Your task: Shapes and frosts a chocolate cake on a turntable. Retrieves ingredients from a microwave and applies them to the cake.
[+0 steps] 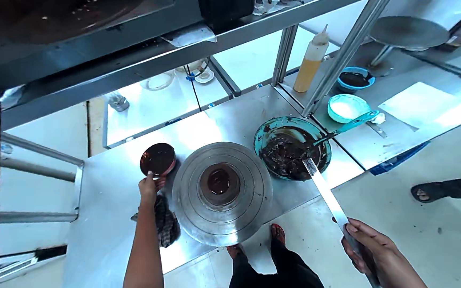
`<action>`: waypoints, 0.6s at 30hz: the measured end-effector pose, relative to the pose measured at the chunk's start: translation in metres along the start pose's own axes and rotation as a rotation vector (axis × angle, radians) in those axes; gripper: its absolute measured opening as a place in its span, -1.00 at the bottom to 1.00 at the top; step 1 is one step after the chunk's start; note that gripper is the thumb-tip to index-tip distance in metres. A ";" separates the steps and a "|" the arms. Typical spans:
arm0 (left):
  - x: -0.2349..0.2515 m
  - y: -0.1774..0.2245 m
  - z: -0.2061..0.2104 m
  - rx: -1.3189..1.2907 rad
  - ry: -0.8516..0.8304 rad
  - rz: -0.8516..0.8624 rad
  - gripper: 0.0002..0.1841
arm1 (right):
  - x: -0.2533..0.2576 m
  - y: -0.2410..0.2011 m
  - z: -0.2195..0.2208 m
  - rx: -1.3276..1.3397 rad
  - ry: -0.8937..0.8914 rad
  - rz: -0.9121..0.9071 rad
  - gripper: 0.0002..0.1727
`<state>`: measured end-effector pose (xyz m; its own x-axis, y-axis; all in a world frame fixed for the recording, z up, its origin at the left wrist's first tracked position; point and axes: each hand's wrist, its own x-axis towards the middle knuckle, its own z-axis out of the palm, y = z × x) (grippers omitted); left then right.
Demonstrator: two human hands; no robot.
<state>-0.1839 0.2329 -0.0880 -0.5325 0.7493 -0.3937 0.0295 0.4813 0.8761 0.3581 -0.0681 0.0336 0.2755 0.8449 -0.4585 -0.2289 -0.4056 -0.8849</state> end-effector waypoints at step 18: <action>-0.137 -0.121 -0.094 0.827 0.145 0.485 -0.61 | 0.046 0.073 -0.038 -1.201 0.403 -0.704 -0.54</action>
<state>-0.1937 0.0289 -0.1140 -0.4035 0.9138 0.0455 0.8295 0.3444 0.4397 0.3895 -0.0719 -0.0556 0.2838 0.9171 0.2800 0.9126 -0.1688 -0.3723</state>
